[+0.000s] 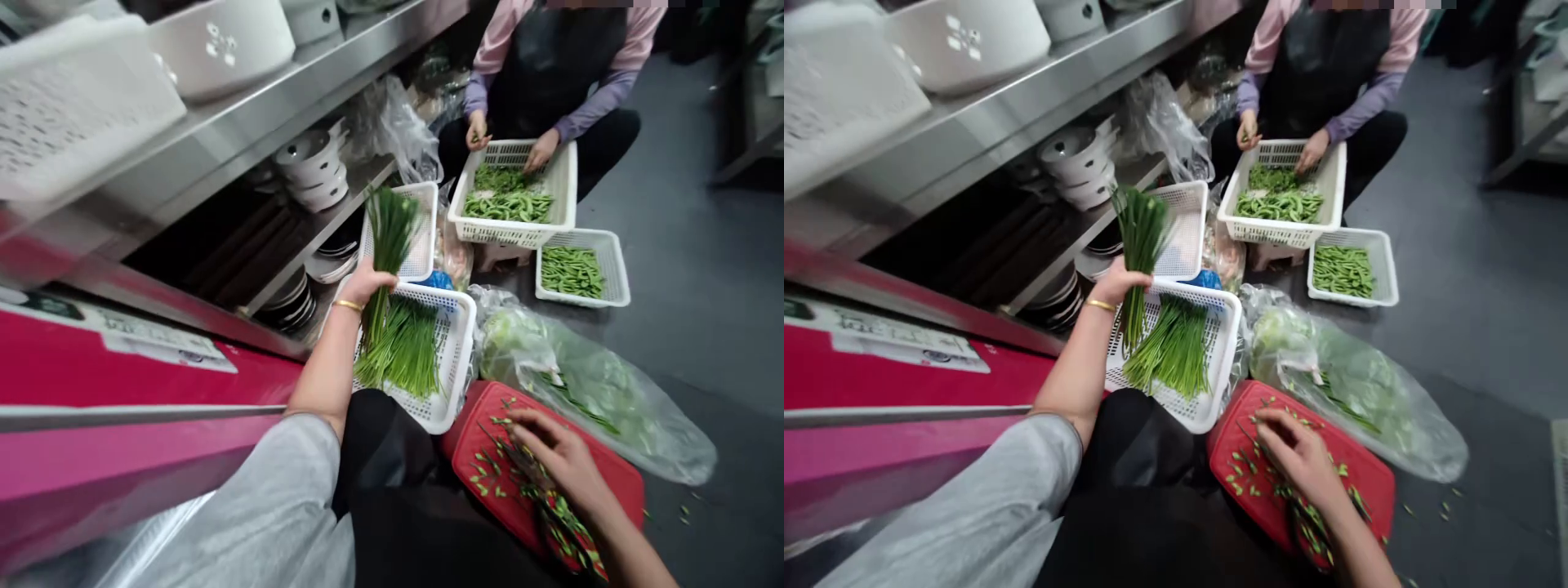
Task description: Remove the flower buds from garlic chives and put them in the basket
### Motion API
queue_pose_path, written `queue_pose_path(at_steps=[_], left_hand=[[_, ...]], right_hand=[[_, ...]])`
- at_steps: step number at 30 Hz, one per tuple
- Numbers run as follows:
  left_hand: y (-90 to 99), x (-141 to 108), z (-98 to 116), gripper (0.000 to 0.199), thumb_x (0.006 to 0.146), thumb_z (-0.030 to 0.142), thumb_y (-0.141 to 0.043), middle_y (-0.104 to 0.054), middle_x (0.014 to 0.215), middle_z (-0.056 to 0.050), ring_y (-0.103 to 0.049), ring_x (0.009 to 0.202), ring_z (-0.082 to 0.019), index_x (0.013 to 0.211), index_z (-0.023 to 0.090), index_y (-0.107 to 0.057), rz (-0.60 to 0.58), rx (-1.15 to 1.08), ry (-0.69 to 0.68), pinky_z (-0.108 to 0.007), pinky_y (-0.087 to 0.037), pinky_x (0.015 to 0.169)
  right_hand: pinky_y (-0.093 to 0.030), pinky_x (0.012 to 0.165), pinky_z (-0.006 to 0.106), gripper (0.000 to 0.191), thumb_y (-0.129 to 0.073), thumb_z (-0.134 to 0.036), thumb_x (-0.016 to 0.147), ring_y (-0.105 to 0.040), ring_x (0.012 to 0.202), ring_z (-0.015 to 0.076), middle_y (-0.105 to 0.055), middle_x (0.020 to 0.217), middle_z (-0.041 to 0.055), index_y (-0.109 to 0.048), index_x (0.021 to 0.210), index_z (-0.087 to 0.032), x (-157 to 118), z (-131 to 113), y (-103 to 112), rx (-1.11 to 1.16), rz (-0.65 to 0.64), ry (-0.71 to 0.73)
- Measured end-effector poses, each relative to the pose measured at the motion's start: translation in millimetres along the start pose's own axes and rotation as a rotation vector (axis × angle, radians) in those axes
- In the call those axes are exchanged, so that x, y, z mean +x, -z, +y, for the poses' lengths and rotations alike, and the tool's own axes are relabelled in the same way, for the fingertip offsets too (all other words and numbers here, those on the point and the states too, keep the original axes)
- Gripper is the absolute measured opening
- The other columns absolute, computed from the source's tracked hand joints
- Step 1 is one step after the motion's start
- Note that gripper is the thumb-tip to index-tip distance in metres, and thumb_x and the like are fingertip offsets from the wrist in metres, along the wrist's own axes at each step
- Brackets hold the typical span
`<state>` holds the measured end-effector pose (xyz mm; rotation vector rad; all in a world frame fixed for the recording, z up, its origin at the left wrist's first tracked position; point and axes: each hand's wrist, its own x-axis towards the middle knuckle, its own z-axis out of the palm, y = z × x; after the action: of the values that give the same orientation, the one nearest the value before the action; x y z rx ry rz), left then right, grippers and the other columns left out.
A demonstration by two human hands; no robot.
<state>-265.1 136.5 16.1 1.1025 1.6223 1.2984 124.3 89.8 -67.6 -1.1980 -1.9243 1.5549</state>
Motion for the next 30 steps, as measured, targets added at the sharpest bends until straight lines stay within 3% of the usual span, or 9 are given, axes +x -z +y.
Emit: queue_pose_path(at_steps=[3, 5, 8, 11, 15, 20, 24, 27, 30], left_hand=[[-45.1, -13, -3, 0.014, 0.051, 0.015, -0.066, -0.053, 0.047, 0.004, -0.046, 0.044, -0.009, 0.055, 0.015, -0.053, -0.329, 0.021, 0.031, -0.022, -0.034, 0.044], [-75.8, -22, 2, 0.014, 0.052, 0.015, -0.066, -0.052, 0.048, 0.004, -0.045, 0.044, -0.008, 0.057, 0.016, -0.053, -0.521, 0.008, 0.059, -0.022, -0.034, 0.044], [-108.3, -32, 12, 0.012, 0.054, 0.015, -0.065, -0.053, 0.049, 0.003, -0.046, 0.045, -0.009, 0.057, 0.016, -0.053, -0.726, -0.027, 0.117, -0.023, -0.035, 0.045], [-125.3, -39, 17, 0.012, 0.056, 0.018, -0.066, -0.053, 0.048, 0.002, -0.046, 0.044, -0.01, 0.056, 0.017, -0.053, -0.829, -0.033, 0.151, -0.023, -0.037, 0.045], [-136.7, -44, 18, 0.013, 0.054, 0.018, -0.066, -0.053, 0.048, 0.003, -0.046, 0.045, -0.01, 0.057, 0.016, -0.053, -0.866, 0.014, 0.192, -0.023, -0.038, 0.046], [-147.3, -46, 19, 0.011, 0.053, 0.015, -0.065, -0.053, 0.048, 0.003, -0.046, 0.044, -0.008, 0.057, 0.013, -0.054, -0.904, 0.017, 0.244, -0.021, -0.035, 0.044], [-152.8, -47, 15, 0.014, 0.051, 0.015, -0.069, -0.054, 0.048, 0.003, -0.047, 0.043, -0.009, 0.056, 0.012, -0.055, -1.013, -0.027, 0.319, -0.021, -0.038, 0.044], [-154.5, -46, 8, 0.016, 0.05, 0.016, -0.071, -0.055, 0.049, 0.003, -0.048, 0.042, -0.009, 0.056, 0.012, -0.056, -1.056, -0.079, 0.384, -0.022, -0.039, 0.042], [-155.2, -45, 1, 0.016, 0.05, 0.015, -0.071, -0.056, 0.049, 0.002, -0.047, 0.041, -0.009, 0.056, 0.012, -0.057, -1.084, -0.107, 0.411, -0.022, -0.037, 0.04]], right_hand=[[-0.054, 0.069, 0.037, 0.013, -0.062, -0.033, 0.083, -0.065, 0.075, 0.021, -0.07, 0.085, 0.005, -0.067, 0.091, -0.025, 25, -68, 30, -0.191, 0.372, 0.407], [-0.053, 0.071, 0.035, 0.01, -0.063, -0.027, 0.083, -0.064, 0.077, 0.0195, -0.068, 0.087, 0.0053, -0.066, 0.092, -0.025, 43, -108, 48, -0.296, 0.554, 0.656], [-0.052, 0.081, 0.036, 0.01, -0.062, -0.026, 0.084, -0.063, 0.089, 0.0207, -0.068, 0.093, 0.0071, -0.065, 0.093, -0.023, 63, -137, 67, -0.481, 0.577, 0.78], [-0.051, 0.081, 0.037, 0.013, -0.061, -0.03, 0.084, -0.062, 0.089, 0.021, -0.067, 0.093, 0.0076, -0.064, 0.091, -0.02, 67, -133, 78, -0.583, 0.459, 0.73], [-0.047, 0.072, 0.031, 0.02, -0.059, -0.038, 0.086, -0.061, 0.077, 0.0173, -0.065, 0.082, 0.0052, -0.065, 0.089, -0.018, 56, -116, 86, -0.532, 0.371, 0.649], [-0.044, 0.071, 0.028, 0.013, -0.06, -0.027, 0.082, -0.057, 0.07, 0.0142, -0.064, 0.075, 0.0023, -0.066, 0.087, -0.018, 46, -109, 95, -0.478, 0.308, 0.58], [-0.043, 0.065, 0.024, 0.021, -0.055, -0.02, 0.076, -0.055, 0.065, 0.0116, -0.064, 0.077, 0.0021, -0.065, 0.094, -0.015, 44, -107, 96, -0.362, 0.204, 0.396], [-0.038, 0.057, 0.022, 0.018, -0.054, -0.024, 0.077, -0.047, 0.057, 0.0096, -0.058, 0.064, -0.0014, -0.065, 0.088, -0.015, 43, -105, 94, -0.316, 0.207, 0.308], [-0.036, 0.056, 0.022, 0.017, -0.056, -0.03, 0.079, -0.044, 0.055, 0.0088, -0.055, 0.061, -0.002, -0.065, 0.078, -0.016, 43, -104, 91, -0.277, 0.25, 0.333]])
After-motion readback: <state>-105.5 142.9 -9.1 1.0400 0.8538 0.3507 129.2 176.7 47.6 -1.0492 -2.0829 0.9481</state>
